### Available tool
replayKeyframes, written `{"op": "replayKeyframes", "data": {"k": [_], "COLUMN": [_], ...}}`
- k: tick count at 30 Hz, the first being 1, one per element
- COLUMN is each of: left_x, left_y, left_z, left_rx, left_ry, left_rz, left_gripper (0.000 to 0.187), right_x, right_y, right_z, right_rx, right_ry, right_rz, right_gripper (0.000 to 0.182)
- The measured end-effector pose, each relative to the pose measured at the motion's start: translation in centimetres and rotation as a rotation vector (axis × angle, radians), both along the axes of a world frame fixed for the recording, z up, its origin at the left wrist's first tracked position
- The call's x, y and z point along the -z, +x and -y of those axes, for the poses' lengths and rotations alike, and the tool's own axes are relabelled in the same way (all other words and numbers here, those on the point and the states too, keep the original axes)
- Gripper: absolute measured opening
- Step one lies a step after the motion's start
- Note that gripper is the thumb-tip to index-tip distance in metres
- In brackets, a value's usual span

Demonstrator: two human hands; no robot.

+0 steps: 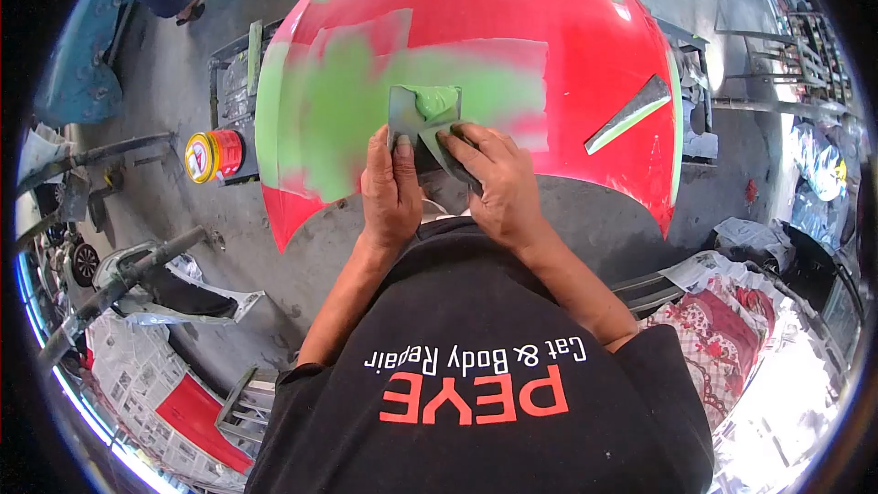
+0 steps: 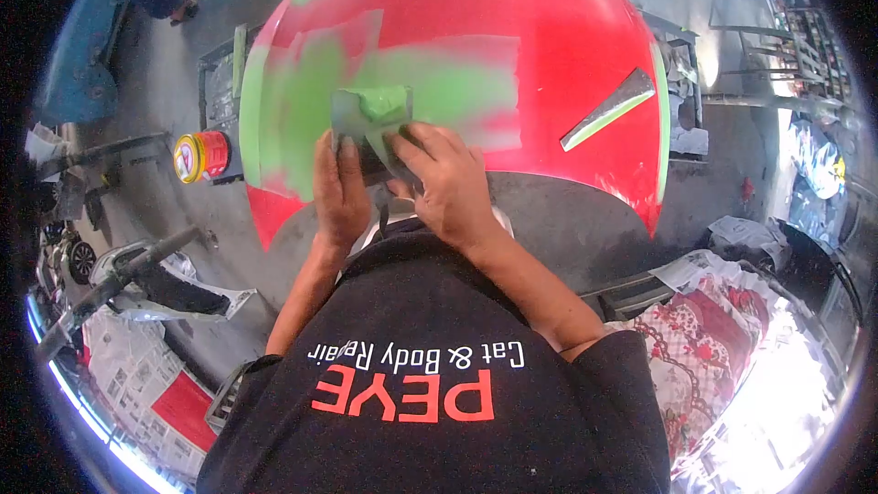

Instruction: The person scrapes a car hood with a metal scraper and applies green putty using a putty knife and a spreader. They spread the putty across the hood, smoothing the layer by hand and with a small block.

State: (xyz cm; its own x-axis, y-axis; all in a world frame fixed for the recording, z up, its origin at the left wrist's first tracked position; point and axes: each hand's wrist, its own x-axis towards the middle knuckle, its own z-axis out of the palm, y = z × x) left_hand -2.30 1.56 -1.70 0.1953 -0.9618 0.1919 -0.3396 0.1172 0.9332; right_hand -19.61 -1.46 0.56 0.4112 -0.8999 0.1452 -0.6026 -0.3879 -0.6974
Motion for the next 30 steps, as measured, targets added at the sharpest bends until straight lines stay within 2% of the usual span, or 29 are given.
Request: {"op": "replayKeyframes", "data": {"k": [2,3,5,6,7,9,11,14,17,19,20,23,24,26,30], "left_x": [1.0,0.7,-0.1,-0.3,-0.4,-0.2,0.9,1.7,1.5,1.4,1.4,3.3,3.2,2.6,2.2], "left_y": [0.5,0.8,1.7,2.4,3.3,4.9,6.0,5.6,4.5,4.1,4.1,5.4,5.4,5.3,5.0], "left_z": [1.0,1.5,2.6,3.0,3.0,2.7,0.9,-1.4,-2.8,-3.3,-3.5,-4.9,-5.0,-4.6,-3.4], "left_rx": [-0.068,-0.060,-0.248,-0.251,-0.314,-0.366,-0.367,-0.331,-0.340,-0.332,-0.324,-0.297,-0.302,-0.329,-0.322], "left_ry": [-0.196,-0.197,-0.193,-0.195,-0.124,-0.053,0.149,0.120,0.157,0.177,0.191,0.237,0.245,0.330,0.328], "left_rz": [0.307,0.312,0.428,0.431,0.398,0.366,0.184,0.126,0.110,0.037,-0.038,-0.024,-0.024,0.095,0.058], "left_gripper": [0.026,0.026,0.026,0.026,0.027,0.028,0.038,0.029,0.029,0.029,0.029,0.030,0.030,0.043,0.042], "right_x": [-0.3,0.3,3.1,5.1,7.2,10.1,12.5,15.7,19.9,20.5,20.7,20.2,19.6,18.3,19.5], "right_y": [-1.2,-1.6,-2.4,-2.8,-3.2,-3.7,-3.7,-3.5,-3.5,-3.5,-3.6,-4.3,-4.5,-5.2,-6.8], "right_z": [1.6,2.1,3.3,4.5,5.6,8.6,12.1,16.7,21.0,23.1,23.5,23.7,23.5,22.1,17.0], "right_rx": [-0.137,-0.131,-0.083,0.006,0.093,0.246,0.322,0.361,0.375,0.357,0.340,0.308,0.300,0.271,0.247], "right_ry": [0.161,0.161,0.227,0.103,-0.014,0.038,0.041,-0.099,-0.235,-0.184,-0.140,-0.162,-0.156,-0.060,-0.117], "right_rz": [0.062,0.069,0.185,0.128,0.071,-0.169,-0.328,-0.425,-0.540,-0.591,-0.641,-0.571,-0.572,-0.576,-0.558], "right_gripper": [0.067,0.067,0.059,0.056,0.054,0.050,0.048,0.045,0.042,0.041,0.039,0.031,0.031,0.032,0.036]}}
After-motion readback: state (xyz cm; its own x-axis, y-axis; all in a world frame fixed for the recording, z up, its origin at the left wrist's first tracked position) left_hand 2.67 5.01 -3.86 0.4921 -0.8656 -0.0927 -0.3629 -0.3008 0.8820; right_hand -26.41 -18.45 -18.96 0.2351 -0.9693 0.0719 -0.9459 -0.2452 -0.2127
